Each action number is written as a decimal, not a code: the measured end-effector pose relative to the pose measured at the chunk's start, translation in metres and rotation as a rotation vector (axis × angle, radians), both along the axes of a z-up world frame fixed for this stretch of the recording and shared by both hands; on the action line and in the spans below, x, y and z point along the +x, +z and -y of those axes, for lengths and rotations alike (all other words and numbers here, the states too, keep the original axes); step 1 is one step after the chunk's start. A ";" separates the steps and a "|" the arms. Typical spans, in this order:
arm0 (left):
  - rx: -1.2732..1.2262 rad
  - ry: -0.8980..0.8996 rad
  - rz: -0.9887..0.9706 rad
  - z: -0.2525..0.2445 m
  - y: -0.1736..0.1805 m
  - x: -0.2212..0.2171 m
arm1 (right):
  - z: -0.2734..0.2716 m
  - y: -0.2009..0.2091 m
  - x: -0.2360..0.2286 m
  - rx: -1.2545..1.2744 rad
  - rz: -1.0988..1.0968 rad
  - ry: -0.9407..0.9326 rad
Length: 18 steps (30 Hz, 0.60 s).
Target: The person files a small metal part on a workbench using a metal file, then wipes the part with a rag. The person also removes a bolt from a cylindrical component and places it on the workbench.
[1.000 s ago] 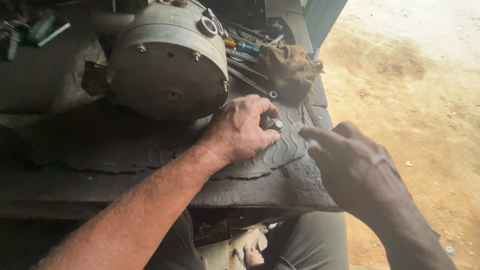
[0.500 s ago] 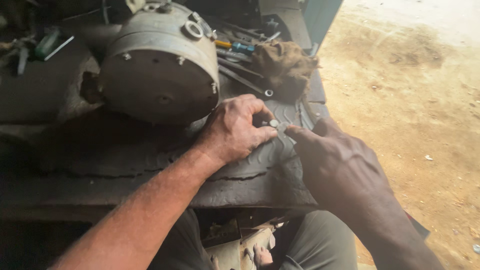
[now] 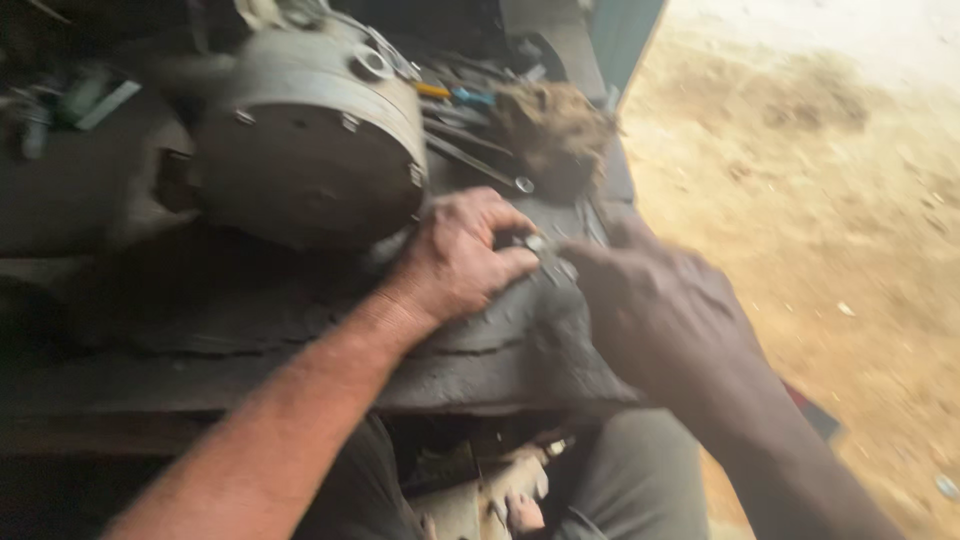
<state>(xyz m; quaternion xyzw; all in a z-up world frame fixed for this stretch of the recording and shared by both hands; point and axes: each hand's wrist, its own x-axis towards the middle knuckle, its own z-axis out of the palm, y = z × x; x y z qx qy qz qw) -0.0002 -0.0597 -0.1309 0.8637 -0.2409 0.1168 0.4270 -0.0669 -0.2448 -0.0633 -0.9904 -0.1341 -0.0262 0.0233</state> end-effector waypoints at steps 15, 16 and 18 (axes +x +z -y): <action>0.034 -0.019 -0.066 -0.002 0.004 -0.003 | -0.006 0.006 -0.006 0.024 0.016 0.022; 0.026 -0.017 -0.084 -0.002 0.005 -0.003 | -0.007 0.010 -0.010 0.033 0.034 0.029; 0.017 -0.006 -0.131 -0.011 0.006 -0.006 | -0.015 0.011 -0.009 0.065 0.024 0.038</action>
